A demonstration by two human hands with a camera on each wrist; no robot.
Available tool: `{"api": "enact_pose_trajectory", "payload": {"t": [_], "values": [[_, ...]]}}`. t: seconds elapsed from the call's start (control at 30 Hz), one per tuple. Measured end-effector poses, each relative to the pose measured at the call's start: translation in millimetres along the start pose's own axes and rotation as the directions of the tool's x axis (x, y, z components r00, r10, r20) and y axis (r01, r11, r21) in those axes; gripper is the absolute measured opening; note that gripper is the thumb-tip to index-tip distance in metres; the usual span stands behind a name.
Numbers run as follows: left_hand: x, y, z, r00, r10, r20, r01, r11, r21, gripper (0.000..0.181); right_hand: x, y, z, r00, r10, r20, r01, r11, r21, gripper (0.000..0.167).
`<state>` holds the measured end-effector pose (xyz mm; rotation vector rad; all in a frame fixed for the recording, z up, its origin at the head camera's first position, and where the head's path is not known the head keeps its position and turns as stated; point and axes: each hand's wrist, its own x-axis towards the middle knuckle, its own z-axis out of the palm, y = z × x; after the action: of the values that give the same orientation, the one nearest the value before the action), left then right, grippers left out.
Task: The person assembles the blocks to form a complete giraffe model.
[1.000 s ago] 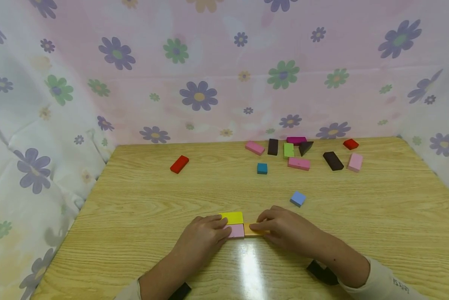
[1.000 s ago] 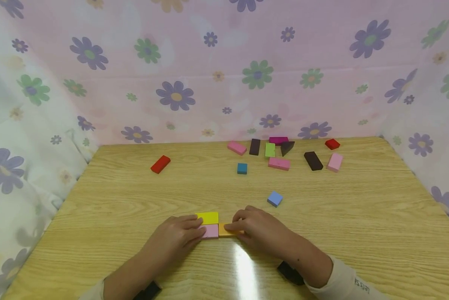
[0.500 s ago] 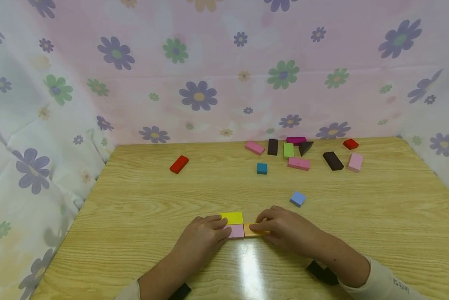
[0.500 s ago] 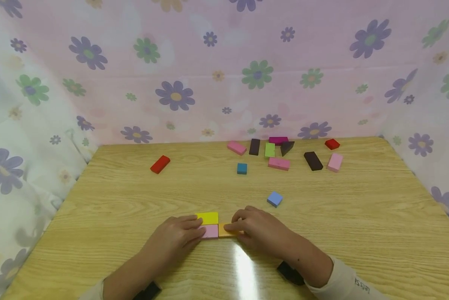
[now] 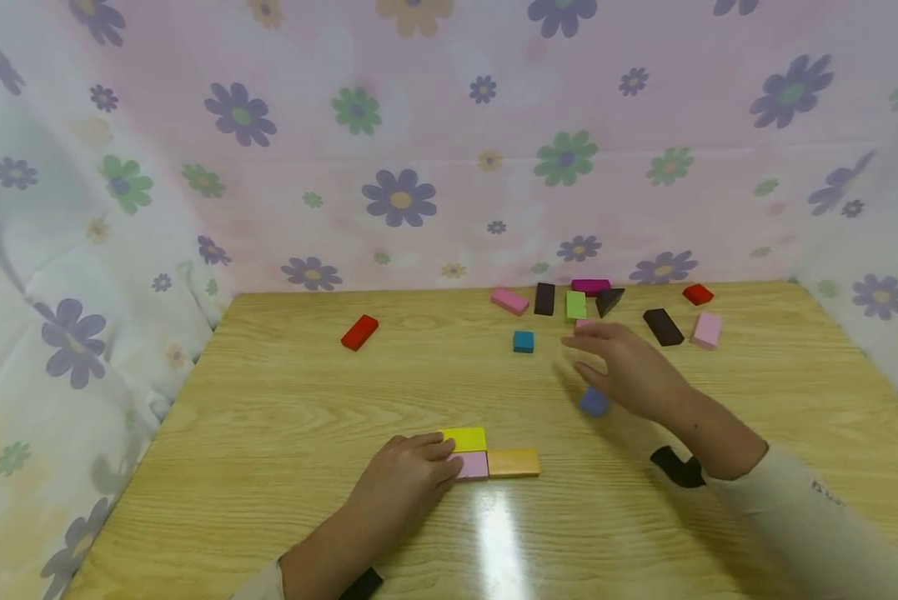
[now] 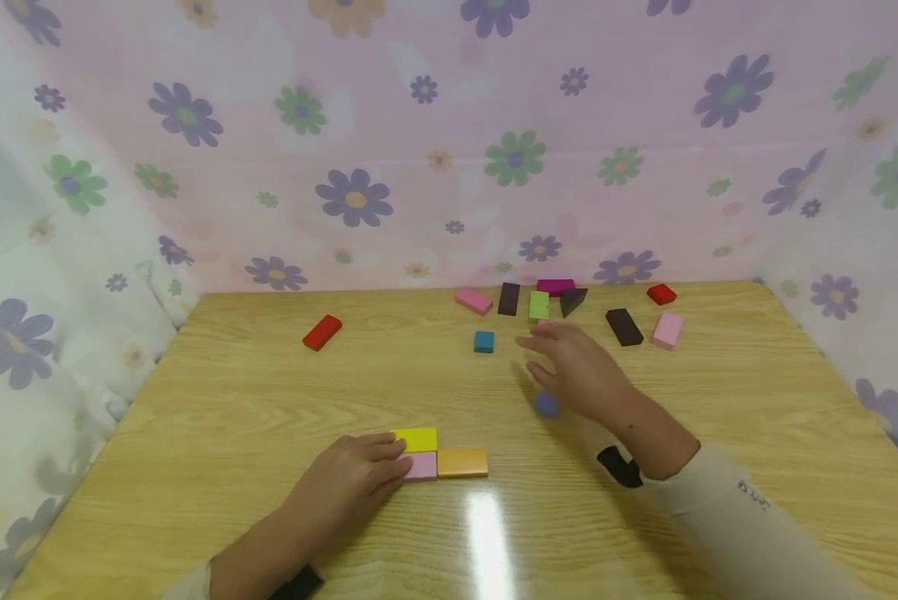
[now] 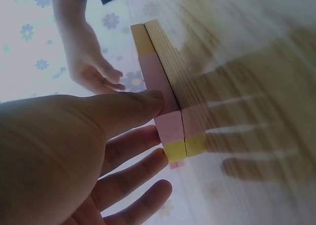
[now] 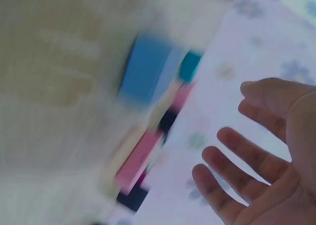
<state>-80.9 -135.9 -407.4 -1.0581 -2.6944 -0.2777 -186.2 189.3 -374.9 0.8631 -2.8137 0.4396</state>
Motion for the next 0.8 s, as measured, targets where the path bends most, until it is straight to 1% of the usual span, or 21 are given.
{"api": "enact_pose_trajectory", "payload": {"t": [0.13,0.27,0.37,0.53,0.63,0.8], "values": [[-2.3,-1.1,-0.4,1.000,-0.002,-0.010,0.002,1.000,0.002,0.016,11.8,27,-2,0.999,0.030,0.038,-0.029,0.999,-0.021,0.038],[-3.7,-1.4,0.5,1.000,0.002,-0.030,-0.002,1.000,0.002,0.014,17.2,43,-1,0.995,0.048,0.084,-0.046,0.998,-0.030,0.037],[-3.5,-0.9,1.2,0.999,0.003,-0.032,-0.003,1.000,0.001,0.013,19.4,50,2,0.988,0.084,0.128,-0.082,0.996,-0.028,0.036],[-2.3,0.3,0.3,1.000,0.000,-0.026,0.000,1.000,-0.001,0.013,21.4,56,5,0.967,0.180,0.180,-0.177,0.984,-0.034,0.036],[-1.6,0.5,0.2,1.000,0.002,-0.029,-0.002,1.000,-0.003,0.013,22.3,60,7,0.966,0.189,0.176,-0.186,0.982,-0.036,0.036],[-0.1,0.7,0.4,1.000,-0.002,-0.018,0.001,1.000,-0.013,0.014,23.6,66,8,0.972,0.171,0.163,-0.164,0.985,-0.052,0.030]]}}
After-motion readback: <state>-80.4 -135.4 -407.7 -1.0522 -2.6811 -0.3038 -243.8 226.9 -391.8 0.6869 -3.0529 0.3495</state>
